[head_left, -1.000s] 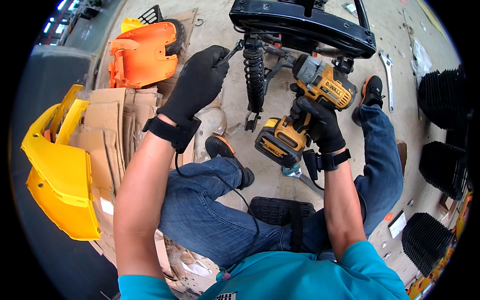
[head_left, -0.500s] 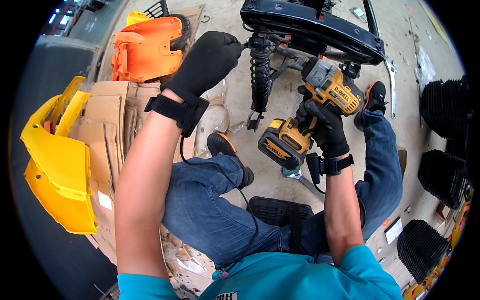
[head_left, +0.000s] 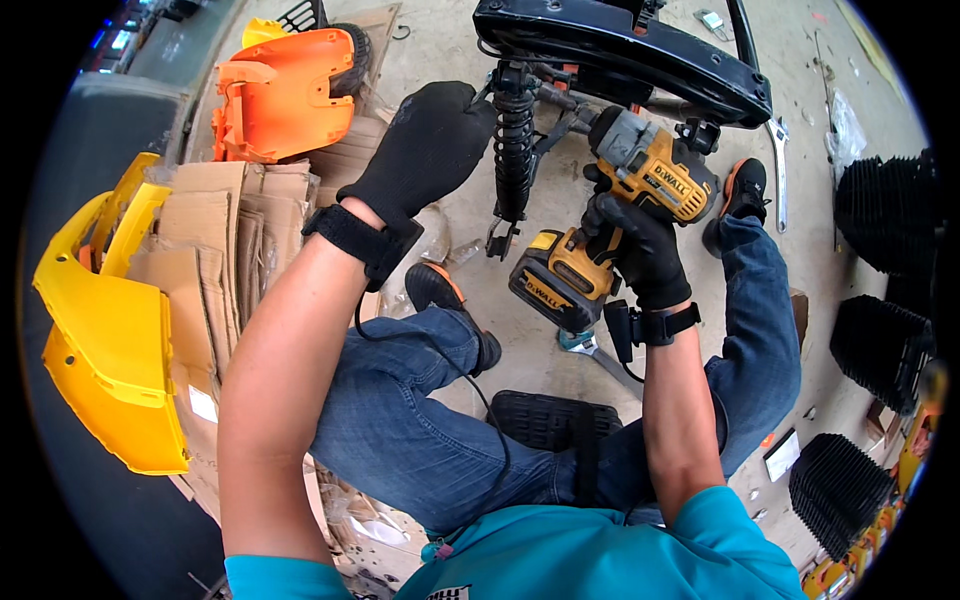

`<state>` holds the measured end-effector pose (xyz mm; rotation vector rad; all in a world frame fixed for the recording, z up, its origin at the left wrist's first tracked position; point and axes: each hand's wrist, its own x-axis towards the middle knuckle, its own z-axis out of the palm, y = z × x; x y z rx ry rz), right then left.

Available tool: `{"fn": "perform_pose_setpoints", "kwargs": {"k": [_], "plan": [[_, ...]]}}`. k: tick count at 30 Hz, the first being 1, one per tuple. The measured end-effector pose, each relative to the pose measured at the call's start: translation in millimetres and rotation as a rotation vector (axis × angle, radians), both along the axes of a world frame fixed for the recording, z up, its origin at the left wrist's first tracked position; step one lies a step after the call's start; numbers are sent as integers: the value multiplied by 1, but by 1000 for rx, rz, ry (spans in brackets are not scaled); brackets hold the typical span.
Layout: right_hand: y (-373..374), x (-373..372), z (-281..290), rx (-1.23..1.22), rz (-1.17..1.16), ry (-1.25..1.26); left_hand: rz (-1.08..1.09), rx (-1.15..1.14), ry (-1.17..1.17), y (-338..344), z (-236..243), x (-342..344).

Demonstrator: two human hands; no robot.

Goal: The person repairs a scooter frame by hand and using tools. The person retrieves a component from a tool case, positions it on the rear shock assembly, and secures it using an impact driver and an adjustable wrench.

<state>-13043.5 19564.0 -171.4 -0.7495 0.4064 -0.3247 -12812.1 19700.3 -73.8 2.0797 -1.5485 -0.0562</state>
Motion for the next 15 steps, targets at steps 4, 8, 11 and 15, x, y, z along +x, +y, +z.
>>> {"fn": "perform_pose_setpoints", "kwargs": {"k": [4, 8, 11, 15], "plan": [[-2, 3, -1, 12, -5, 6, -68, -52, -59, 0, -2, 2], [-4, 6, 0, 6, 9, 13, -22, -11, -9, 2, -2, 3], [-7, 8, 1, -19, 29, 28, 33, 36, 46, 2, -2, 3], [-14, 10, -3, -67, 39, 42, 60, 70, 25, 3, -1, 6]]}}
